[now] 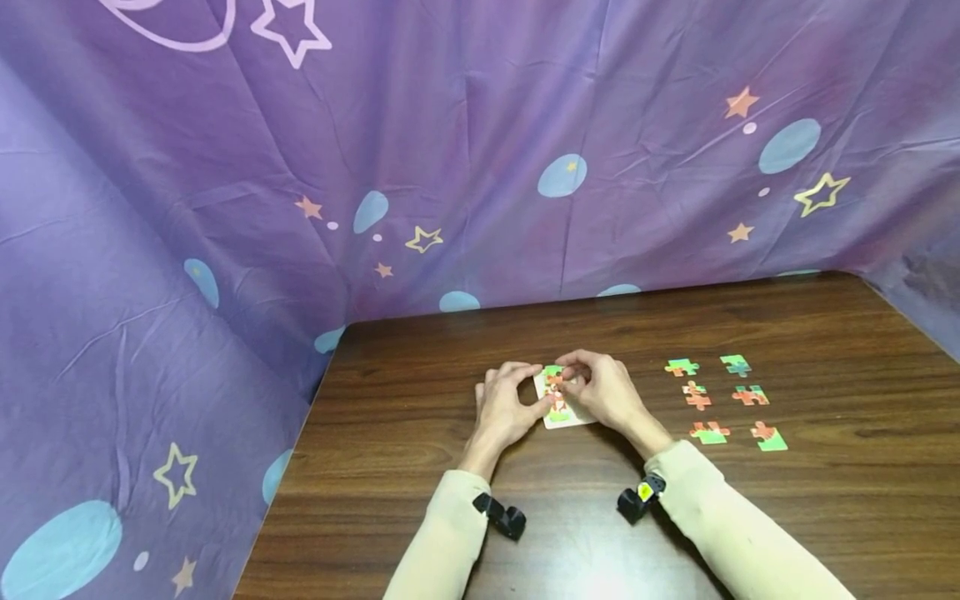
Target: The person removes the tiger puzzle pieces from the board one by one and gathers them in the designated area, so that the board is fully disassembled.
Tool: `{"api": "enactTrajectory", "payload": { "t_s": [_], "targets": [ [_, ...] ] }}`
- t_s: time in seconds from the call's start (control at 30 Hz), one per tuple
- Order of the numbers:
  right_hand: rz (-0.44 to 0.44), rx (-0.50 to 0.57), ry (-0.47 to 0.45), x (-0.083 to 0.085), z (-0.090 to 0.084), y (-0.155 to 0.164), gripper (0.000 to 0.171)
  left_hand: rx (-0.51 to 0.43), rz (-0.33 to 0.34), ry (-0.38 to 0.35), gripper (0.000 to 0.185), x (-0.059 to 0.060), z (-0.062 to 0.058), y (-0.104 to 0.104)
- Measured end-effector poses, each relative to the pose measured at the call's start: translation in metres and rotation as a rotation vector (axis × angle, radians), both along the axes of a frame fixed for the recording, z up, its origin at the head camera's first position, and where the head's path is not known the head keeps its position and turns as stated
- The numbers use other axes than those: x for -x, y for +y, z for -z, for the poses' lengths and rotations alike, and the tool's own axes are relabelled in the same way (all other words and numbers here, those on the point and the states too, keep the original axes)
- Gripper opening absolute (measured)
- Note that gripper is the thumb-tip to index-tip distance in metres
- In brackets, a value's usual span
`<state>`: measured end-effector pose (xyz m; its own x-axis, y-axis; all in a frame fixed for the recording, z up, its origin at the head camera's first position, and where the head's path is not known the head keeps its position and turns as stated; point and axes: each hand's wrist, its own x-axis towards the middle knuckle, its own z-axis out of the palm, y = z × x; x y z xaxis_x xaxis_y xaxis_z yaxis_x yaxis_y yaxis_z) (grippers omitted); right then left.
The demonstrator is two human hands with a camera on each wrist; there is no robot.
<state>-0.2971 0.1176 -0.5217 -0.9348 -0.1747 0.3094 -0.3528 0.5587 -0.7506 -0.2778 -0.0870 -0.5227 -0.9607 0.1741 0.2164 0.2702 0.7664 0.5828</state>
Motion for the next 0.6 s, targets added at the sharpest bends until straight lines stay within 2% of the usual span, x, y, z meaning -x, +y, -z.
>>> {"api": "enactTrajectory", "payload": {
  "t_s": [0.2,0.33,0.47,0.6],
  "targets": [
    [-0.062,0.034,-0.033,0.003,-0.01,0.009,0.029,-0.007,0.022,0.05,0.057,0.002,0.003,-0.001],
    [-0.101,0.075,-0.056,0.005,-0.02,0.024,0.03,0.006,0.039,0.043,0.057,0.002,0.002,-0.003],
    [-0.118,0.129,-0.035,0.007,-0.032,0.045,0.032,-0.008,0.076,0.046,0.055,0.0,0.001,-0.006],
    [-0.1,0.167,0.002,0.009,-0.047,0.072,0.035,-0.025,0.124,0.049,0.058,-0.001,0.001,-0.011]
  ]
}}
